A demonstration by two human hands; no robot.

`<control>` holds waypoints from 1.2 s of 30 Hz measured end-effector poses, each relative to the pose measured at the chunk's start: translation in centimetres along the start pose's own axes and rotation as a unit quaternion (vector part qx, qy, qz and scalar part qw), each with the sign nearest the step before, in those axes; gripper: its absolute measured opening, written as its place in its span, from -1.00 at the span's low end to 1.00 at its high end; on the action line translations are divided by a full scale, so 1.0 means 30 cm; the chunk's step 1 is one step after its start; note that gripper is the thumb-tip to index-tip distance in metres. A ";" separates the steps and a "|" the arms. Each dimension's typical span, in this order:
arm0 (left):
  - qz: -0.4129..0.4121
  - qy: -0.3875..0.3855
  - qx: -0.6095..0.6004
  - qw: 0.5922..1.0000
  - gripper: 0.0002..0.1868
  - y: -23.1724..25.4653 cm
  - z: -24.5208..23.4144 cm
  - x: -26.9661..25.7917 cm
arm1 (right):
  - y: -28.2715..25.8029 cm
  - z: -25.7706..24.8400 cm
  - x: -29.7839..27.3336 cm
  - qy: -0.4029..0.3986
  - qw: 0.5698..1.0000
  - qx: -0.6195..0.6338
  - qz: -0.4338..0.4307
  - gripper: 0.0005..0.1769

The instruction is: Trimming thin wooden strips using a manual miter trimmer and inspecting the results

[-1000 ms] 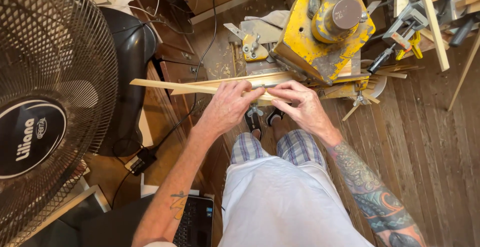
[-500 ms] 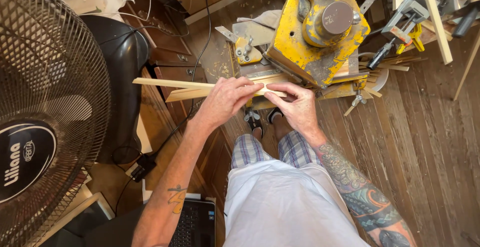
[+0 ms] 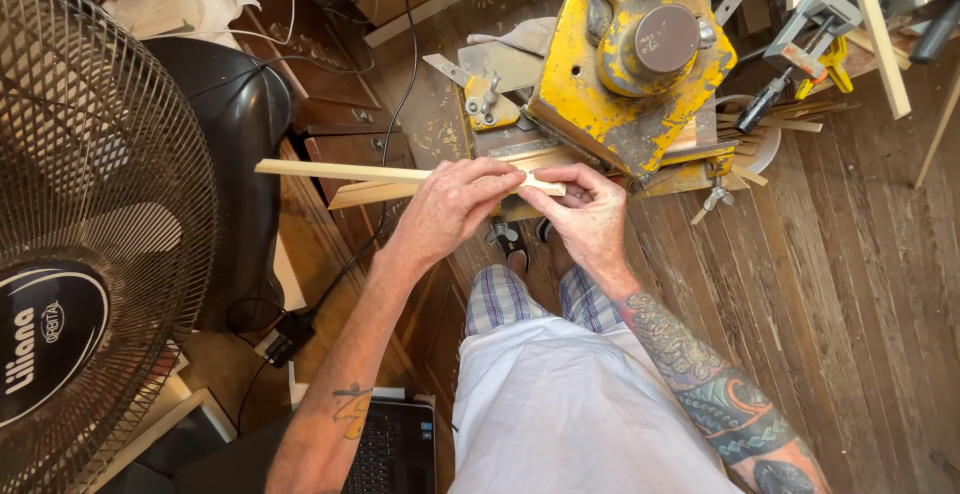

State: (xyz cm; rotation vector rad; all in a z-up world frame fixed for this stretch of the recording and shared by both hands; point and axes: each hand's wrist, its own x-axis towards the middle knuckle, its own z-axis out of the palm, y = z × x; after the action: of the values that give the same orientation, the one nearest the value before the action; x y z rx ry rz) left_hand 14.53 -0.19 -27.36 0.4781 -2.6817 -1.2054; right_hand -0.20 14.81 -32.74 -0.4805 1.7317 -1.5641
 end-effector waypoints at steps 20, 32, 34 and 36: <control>-0.138 0.021 0.053 0.989 -0.71 -0.304 0.346 0.083 | -0.019 -0.500 0.207 0.198 0.904 -0.294 -0.240 -0.81; -0.298 0.045 0.078 0.950 -0.72 -0.232 0.385 0.158 | 0.223 -0.650 0.462 0.265 0.852 -0.389 -0.229 -0.66; -0.314 0.065 0.087 0.943 -0.77 -0.213 0.393 0.167 | 0.243 -0.658 0.459 0.261 0.854 -0.394 -0.218 -0.68; -0.325 0.081 0.087 0.938 -0.78 -0.192 0.399 0.172 | 0.238 -0.658 0.454 0.272 0.886 -0.336 -0.166 -0.52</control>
State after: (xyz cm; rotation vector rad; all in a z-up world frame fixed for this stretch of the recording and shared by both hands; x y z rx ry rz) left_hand 7.70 2.75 -39.52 1.5100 -2.5644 -0.9846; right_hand -22.09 20.04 -43.68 -0.7532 2.7764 -1.3546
